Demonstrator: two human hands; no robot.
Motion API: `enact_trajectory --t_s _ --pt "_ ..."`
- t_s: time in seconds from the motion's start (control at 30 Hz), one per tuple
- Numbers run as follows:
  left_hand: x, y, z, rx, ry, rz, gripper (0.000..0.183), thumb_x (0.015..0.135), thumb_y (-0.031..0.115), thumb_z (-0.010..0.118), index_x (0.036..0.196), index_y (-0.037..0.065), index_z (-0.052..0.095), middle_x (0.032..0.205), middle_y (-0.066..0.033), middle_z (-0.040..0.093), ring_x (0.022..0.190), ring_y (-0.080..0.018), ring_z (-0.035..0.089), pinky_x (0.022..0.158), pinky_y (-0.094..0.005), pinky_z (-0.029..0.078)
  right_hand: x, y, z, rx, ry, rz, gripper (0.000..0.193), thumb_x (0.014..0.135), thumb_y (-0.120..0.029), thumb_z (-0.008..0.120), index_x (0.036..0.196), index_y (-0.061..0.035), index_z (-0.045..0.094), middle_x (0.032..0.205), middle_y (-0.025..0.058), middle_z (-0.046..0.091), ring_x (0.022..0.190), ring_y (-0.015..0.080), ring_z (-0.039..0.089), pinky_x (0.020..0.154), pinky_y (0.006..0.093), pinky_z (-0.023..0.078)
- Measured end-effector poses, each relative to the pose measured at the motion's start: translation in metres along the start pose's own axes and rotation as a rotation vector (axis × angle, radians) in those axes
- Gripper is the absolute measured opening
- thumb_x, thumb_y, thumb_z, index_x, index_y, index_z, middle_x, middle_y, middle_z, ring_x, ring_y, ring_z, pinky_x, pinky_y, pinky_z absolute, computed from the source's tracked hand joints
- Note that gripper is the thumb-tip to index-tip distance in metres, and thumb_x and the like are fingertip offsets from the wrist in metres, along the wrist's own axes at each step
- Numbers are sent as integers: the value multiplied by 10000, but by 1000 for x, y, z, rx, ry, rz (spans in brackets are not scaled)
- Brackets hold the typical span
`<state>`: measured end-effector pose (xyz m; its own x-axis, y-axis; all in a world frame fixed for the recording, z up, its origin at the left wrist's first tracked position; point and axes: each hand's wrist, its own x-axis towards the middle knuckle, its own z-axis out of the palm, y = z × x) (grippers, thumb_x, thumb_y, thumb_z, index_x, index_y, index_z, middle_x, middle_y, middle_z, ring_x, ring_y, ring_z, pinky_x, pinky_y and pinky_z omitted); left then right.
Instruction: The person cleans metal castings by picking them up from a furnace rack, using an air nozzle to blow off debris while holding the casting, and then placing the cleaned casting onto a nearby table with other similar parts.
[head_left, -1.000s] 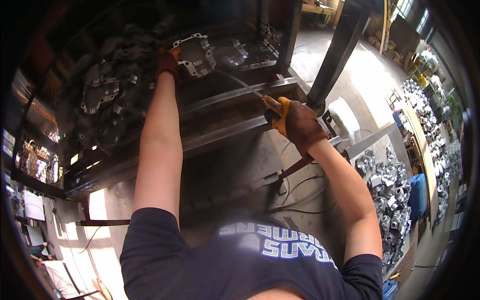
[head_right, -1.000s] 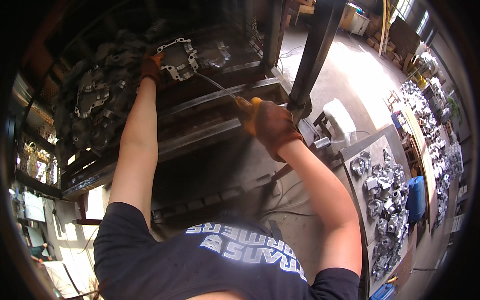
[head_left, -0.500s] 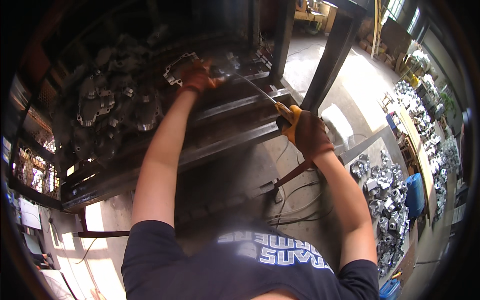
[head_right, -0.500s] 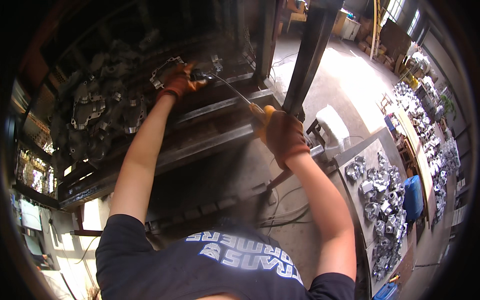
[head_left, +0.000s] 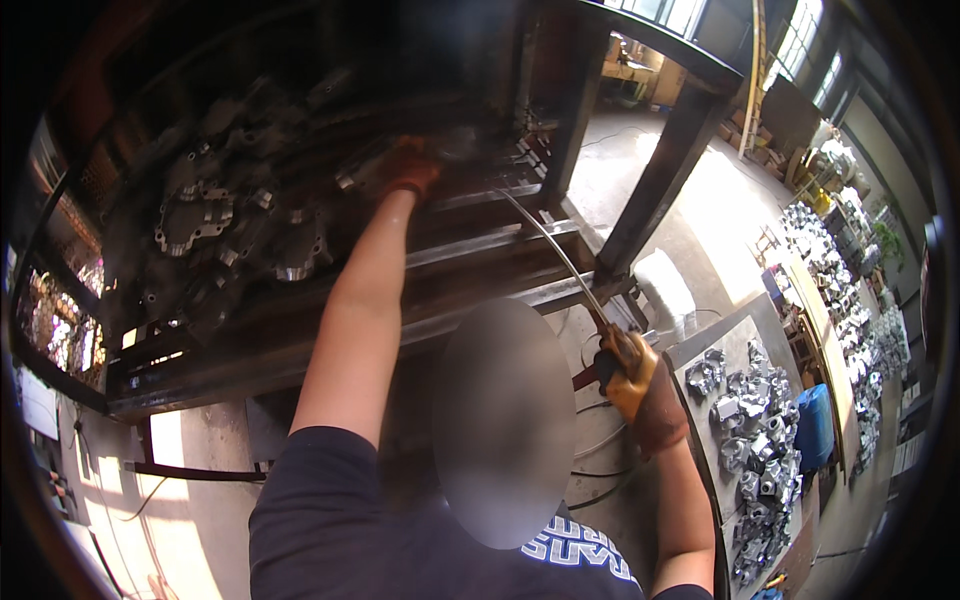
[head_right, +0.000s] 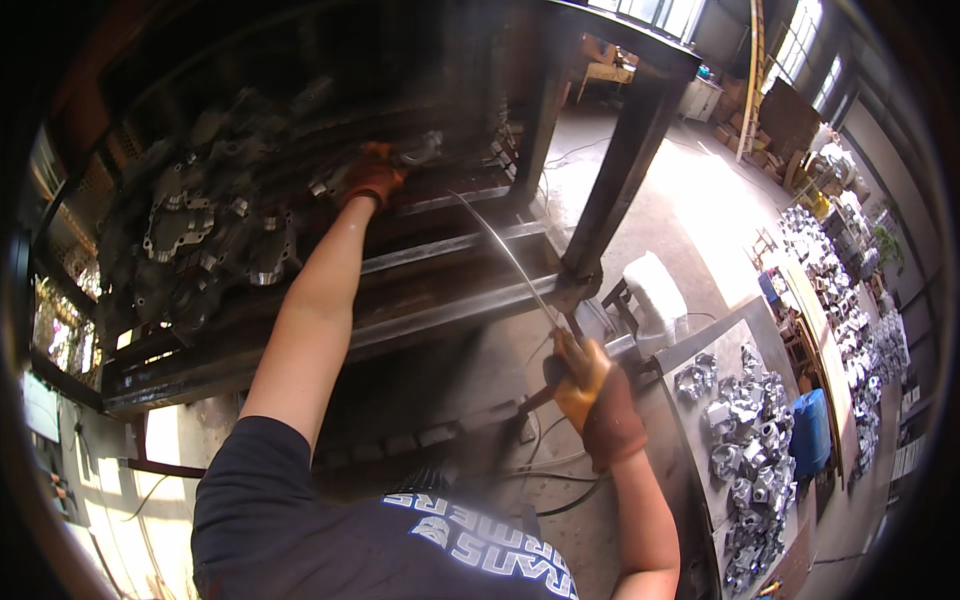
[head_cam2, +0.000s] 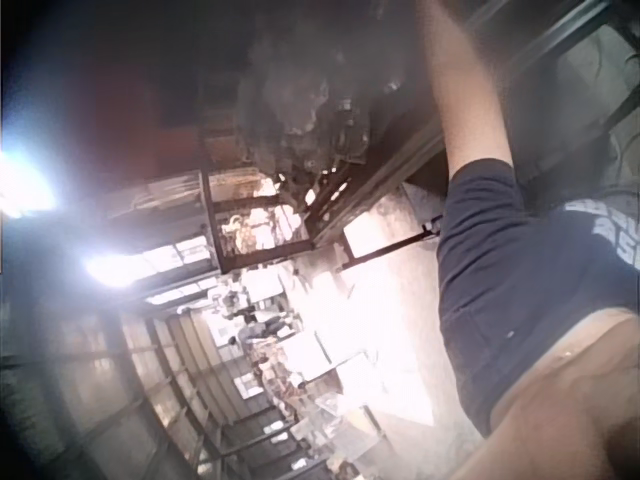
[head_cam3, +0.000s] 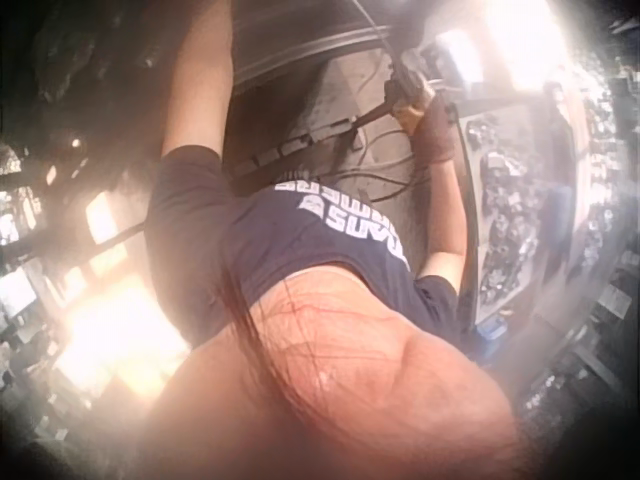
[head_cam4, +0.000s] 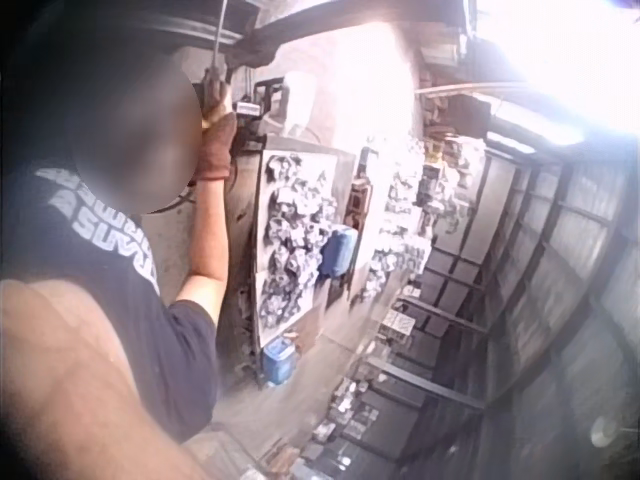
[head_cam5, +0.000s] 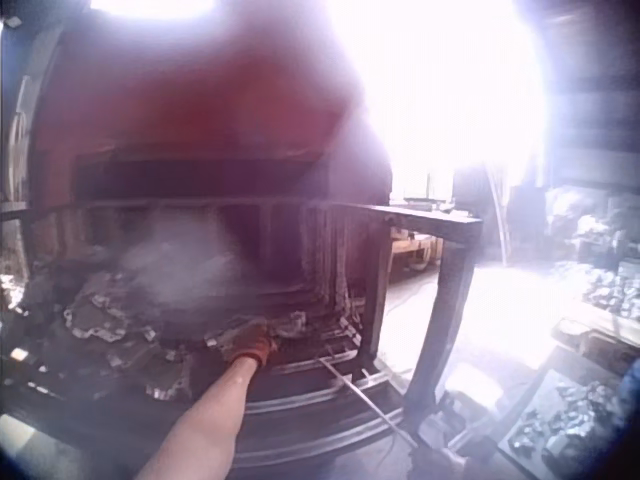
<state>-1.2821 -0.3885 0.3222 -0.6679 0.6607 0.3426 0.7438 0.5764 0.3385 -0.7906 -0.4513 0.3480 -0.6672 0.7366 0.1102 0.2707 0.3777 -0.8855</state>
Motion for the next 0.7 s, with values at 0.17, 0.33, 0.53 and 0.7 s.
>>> enact_trajectory --t_s 0.17,0.33,0.53,0.7 --pt "13 -26 -41 66 175 255 569 847 451 641 1311 132 565 1420 -194 483 1202 -324 562 992 -410 467 -36 1 -28 66 53 62 295 917 4 532 1208 39 564 1076 118 662 976 177 633 826 261 485" --pt "29 -81 -94 -1259 329 -2 549 871 344 662 1341 97 524 1372 -173 537 1153 -296 589 992 -386 465 -41 -58 -25 80 1 1 294 890 14 554 1180 57 574 959 107 670 869 167 639 756 283 501" --pt "-52 -71 -211 -501 640 33 608 859 212 694 1394 47 457 1319 -166 585 1196 -300 570 1005 -407 465 -63 -46 1 -211 160 -401 302 842 -14 648 1132 48 591 993 156 698 812 249 670 700 328 502" --pt "-128 -60 -228 -2110 349 259 535 848 295 701 1296 41 556 1254 -124 623 1171 -285 592 993 -425 480 -84 -81 1 1 67 -252 291 820 -74 712 1075 26 616 917 164 680 718 317 637 722 358 481"
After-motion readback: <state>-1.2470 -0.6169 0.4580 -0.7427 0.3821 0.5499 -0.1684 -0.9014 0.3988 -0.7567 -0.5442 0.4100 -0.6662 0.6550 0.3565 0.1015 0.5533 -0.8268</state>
